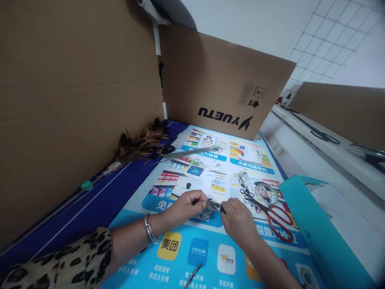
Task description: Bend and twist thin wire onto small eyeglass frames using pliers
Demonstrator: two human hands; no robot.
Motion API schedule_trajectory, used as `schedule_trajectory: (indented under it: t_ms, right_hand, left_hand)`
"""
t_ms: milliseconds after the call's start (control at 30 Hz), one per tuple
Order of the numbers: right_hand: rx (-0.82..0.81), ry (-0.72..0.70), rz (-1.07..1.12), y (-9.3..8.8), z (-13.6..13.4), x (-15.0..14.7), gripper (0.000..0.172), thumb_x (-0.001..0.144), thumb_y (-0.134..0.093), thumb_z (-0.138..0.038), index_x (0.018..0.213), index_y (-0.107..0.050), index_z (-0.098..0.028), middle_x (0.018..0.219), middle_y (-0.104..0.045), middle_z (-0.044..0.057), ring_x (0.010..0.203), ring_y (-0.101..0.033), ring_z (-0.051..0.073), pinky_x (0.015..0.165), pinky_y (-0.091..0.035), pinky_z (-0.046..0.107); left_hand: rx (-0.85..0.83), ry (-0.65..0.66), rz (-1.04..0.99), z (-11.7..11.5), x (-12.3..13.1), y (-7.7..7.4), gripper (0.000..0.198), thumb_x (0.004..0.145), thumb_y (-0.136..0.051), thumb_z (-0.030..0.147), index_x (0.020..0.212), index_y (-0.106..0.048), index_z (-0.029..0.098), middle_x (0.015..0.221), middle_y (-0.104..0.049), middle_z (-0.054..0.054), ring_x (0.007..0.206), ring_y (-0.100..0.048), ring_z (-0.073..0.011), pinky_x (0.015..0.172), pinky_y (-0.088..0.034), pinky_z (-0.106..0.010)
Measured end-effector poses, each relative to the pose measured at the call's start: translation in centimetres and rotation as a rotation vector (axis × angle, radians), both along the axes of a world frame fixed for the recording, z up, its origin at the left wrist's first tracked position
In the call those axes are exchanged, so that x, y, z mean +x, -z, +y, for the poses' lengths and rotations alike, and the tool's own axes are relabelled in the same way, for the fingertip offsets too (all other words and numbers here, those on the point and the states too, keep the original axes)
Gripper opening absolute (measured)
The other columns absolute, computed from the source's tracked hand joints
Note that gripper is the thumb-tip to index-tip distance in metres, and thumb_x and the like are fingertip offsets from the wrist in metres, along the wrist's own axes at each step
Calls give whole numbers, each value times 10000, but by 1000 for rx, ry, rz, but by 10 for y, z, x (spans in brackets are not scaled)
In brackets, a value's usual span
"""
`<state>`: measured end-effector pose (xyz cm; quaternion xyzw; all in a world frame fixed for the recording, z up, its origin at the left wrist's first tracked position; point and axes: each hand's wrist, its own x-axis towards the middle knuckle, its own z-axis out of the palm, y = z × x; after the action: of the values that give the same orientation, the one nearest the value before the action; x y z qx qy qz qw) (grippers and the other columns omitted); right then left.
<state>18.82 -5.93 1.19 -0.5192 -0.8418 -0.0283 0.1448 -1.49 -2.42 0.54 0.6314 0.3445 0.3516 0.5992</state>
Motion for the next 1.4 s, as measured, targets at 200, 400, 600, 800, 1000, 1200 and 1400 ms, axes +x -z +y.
schedule_trajectory:
  t_ms: [200, 400, 600, 800, 1000, 1200, 1400]
  right_hand:
    - [11, 15, -5, 1, -1, -1, 99, 811, -448, -184, 835, -544, -176, 784, -517, 59, 765, -463, 177, 658, -348, 267]
    - [-6, 35, 4, 2, -4, -2, 114, 807, -449, -188, 855, -550, -167, 800, -524, 58, 767, -473, 172, 649, -343, 256]
    - [-42, 32, 63, 3, -3, -3, 115, 820, -441, -202, 833, -550, -170, 786, -525, 55, 757, -485, 164, 644, -357, 246]
    - [-225, -4, 198, 0, 3, 0, 129, 858, -429, -274, 826, -528, -197, 793, -525, 32, 731, -498, 150, 585, -371, 227]
    - [-287, -42, 272, -2, 4, 1, 143, 857, -446, -293, 767, -503, -198, 778, -514, 17, 733, -495, 144, 612, -382, 234]
    - [-262, -46, 238, -2, 3, 1, 106, 850, -452, -277, 814, -513, -198, 820, -519, 33, 767, -491, 159, 636, -389, 249]
    - [-154, -28, 130, -2, 3, 3, 96, 827, -458, -222, 871, -536, -189, 833, -519, 55, 795, -483, 176, 670, -386, 266]
  left_hand:
    - [5, -18, 6, -1, 0, -1, 142, 776, -500, 258, 710, -507, 132, 601, -401, 32, 552, -337, -86, 504, -281, -194]
    - [-3, -8, 0, -1, -1, -3, 160, 785, -496, 278, 715, -512, 135, 595, -401, 38, 545, -342, -85, 500, -280, -191]
    - [-16, -20, -11, -2, 0, -2, 191, 786, -502, 317, 718, -509, 138, 574, -379, 49, 519, -320, -78, 484, -262, -186]
    - [-8, -3, -39, 0, 0, -1, 209, 789, -500, 337, 730, -520, 137, 599, -402, 39, 539, -329, -83, 502, -276, -190]
    - [-12, -8, -17, 1, 1, 0, 232, 786, -498, 361, 726, -519, 139, 599, -403, 35, 541, -330, -87, 501, -269, -193]
    - [-14, 7, -1, 2, 0, 1, 202, 791, -496, 329, 735, -519, 136, 583, -382, 44, 526, -313, -81, 486, -253, -187]
    - [-5, 1, 14, 1, 1, 1, 213, 787, -495, 339, 725, -511, 137, 573, -367, 46, 513, -295, -78, 472, -244, -185]
